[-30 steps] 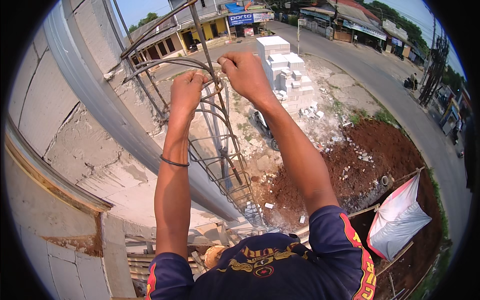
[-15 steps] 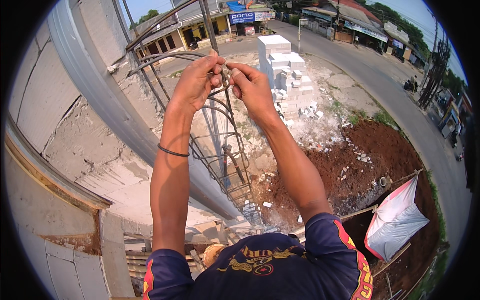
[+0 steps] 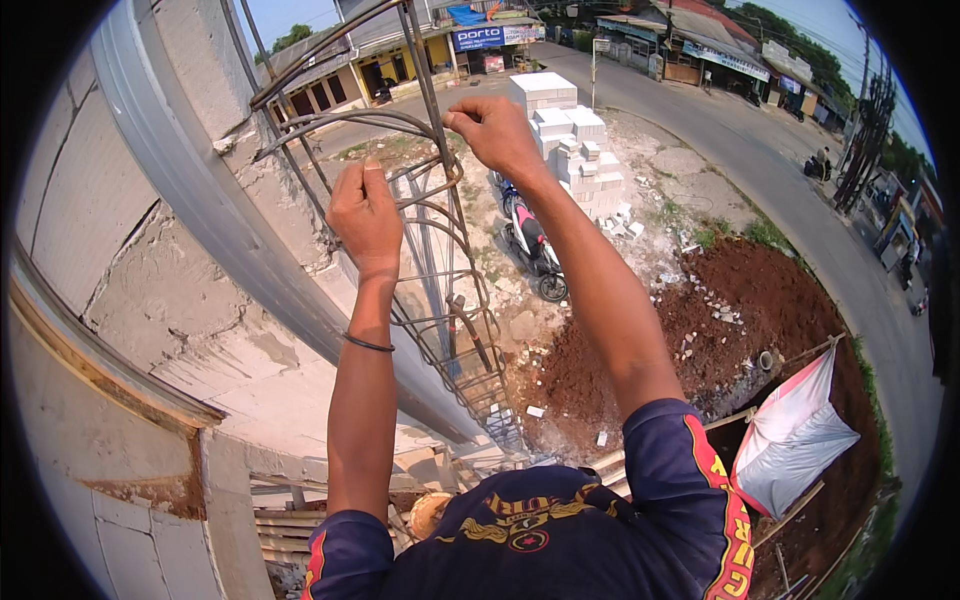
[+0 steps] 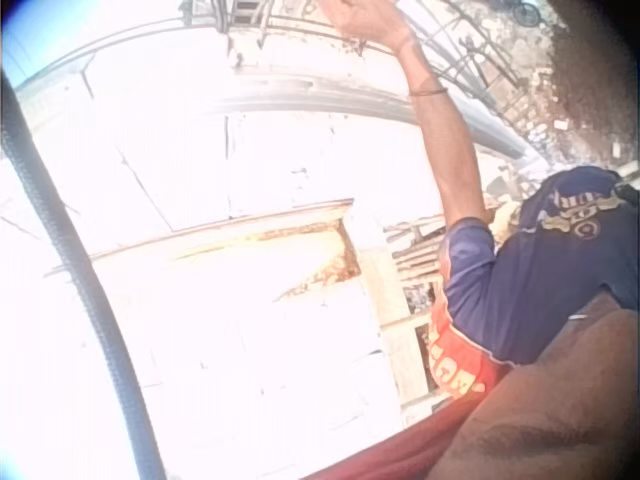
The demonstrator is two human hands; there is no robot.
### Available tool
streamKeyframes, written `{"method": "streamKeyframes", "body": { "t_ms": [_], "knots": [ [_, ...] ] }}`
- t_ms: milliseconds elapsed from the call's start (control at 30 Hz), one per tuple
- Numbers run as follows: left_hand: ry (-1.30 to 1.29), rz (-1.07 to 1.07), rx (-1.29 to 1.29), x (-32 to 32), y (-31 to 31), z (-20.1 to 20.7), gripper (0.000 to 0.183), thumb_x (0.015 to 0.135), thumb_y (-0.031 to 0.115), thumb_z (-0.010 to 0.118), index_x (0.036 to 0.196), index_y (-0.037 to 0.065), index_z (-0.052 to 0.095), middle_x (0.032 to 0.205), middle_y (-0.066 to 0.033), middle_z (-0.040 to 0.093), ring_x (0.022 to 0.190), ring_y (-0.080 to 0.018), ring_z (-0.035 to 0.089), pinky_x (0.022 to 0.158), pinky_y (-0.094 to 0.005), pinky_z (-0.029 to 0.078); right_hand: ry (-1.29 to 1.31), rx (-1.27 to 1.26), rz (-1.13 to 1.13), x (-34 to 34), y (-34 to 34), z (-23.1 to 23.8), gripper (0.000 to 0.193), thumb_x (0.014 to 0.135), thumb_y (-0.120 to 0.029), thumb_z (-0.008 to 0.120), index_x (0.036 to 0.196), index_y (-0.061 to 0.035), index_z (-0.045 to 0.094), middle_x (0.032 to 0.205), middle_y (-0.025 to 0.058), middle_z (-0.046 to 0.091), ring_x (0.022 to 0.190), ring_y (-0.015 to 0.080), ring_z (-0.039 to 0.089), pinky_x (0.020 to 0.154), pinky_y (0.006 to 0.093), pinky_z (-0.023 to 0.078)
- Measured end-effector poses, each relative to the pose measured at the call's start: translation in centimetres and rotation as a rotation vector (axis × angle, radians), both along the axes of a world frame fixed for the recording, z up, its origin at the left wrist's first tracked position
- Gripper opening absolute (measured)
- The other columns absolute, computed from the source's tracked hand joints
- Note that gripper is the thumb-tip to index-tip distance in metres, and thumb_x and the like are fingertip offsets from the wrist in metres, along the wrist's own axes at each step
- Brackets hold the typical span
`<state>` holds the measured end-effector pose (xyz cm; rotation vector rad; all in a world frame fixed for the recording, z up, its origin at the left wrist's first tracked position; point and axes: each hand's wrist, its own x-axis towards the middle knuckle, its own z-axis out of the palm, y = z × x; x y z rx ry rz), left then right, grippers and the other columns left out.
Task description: The person assembles a rebar cage on a construction site. They tie rebar segments together using wire and a hammer, then adjust the cage structure.
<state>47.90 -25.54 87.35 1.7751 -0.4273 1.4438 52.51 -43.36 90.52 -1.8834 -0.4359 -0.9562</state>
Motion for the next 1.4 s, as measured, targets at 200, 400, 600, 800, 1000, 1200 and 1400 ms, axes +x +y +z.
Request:
{"method": "streamKeyframes", "body": {
  "t_ms": [200,400,600,800,1000,1200,1400],
  "knots": [
    [-0.034,-0.284,0.213,-0.8,-2.0,2.3,0.018,0.093,0.014,0.059,0.088,-0.002,0.064,0.07,-0.0128,0.06,0.06,-0.0289,0.057,0.059,-0.0361,0.045,0.02,0.045,0.059,-1.6,0.6,0.2,0.023,0.082,-0.022,0.065,0.094,-0.0042,0.074,0.074,0.017,0.068,0.067,0.0309,0.067,0.065,0.0363,0.051],
    [0.314,-0.068,0.225,0.6,-2.4,8.8,0.028,0.09,0.027,0.064,0.085,0.0,0.07,0.075,-0.0181,0.067,0.068,-0.0332,0.066,0.063,-0.0417,0.05,-0.16,0.013,-0.102,-3.3,2.5,-1.6,0.029,0.081,-0.023,0.069,0.105,-0.0072,0.069,0.065,0.0129,0.064,0.057,0.0279,0.063,0.053,0.0374,0.048],
    [0.322,0.438,0.471,0.6,-2.3,11.5,0.031,0.085,0.037,0.069,0.084,0.006,0.074,0.079,-0.0187,0.07,0.078,-0.0394,0.069,0.067,-0.0463,0.055,-0.426,-0.327,-0.374,-3.5,3.3,-1.8,0.05,0.079,-0.029,0.076,0.126,-0.0232,0.061,0.068,0.0045,0.062,0.06,0.0247,0.062,0.05,0.0351,0.047],
    [0.069,0.44,0.308,1.5,-2.0,9.1,0.027,0.089,0.031,0.066,0.09,0.004,0.07,0.075,-0.0152,0.069,0.07,-0.0344,0.069,0.062,-0.0417,0.054,-0.246,-0.348,-0.275,-3.5,2.4,0.1,0.044,0.079,-0.036,0.075,0.12,-0.0274,0.064,0.08,0.0091,0.07,0.069,0.0326,0.066,0.059,0.0433,0.051],
    [0.112,-0.22,-0.146,3.6,-1.2,1.2,0.017,0.097,0.013,0.052,0.103,0.003,0.064,0.076,-0.0086,0.064,0.061,-0.0173,0.064,0.055,-0.0306,0.051,-0.138,-0.344,-0.259,-3.3,2.5,1.1,0.038,0.076,-0.034,0.077,0.113,-0.0252,0.068,0.07,0.01,0.068,0.066,0.0322,0.066,0.058,0.0424,0.051],
    [0.299,-0.926,-0.096,7.2,0.4,2.3,0.036,0.1,0.002,0.039,0.132,0.005,0.053,0.113,-0.0074,0.056,0.078,-0.0099,0.063,0.063,-0.0232,0.051,-0.236,-0.332,-0.258,-2.9,2.6,1.1,0.029,0.079,-0.035,0.073,0.106,-0.0251,0.07,0.064,0.009,0.065,0.062,0.0321,0.065,0.055,0.0426,0.05],
    [0.469,-0.625,0.331,8.9,1.3,3.4,0.027,0.093,0.006,0.054,0.119,0.006,0.063,0.101,-0.0121,0.062,0.084,-0.0245,0.065,0.07,-0.0348,0.052,-0.292,-0.362,-0.246,-2.3,2.4,0.7,0.019,0.08,-0.031,0.07,0.098,-0.0247,0.07,0.062,0.01,0.064,0.06,0.0334,0.064,0.053,0.0443,0.049]
  ]
}}
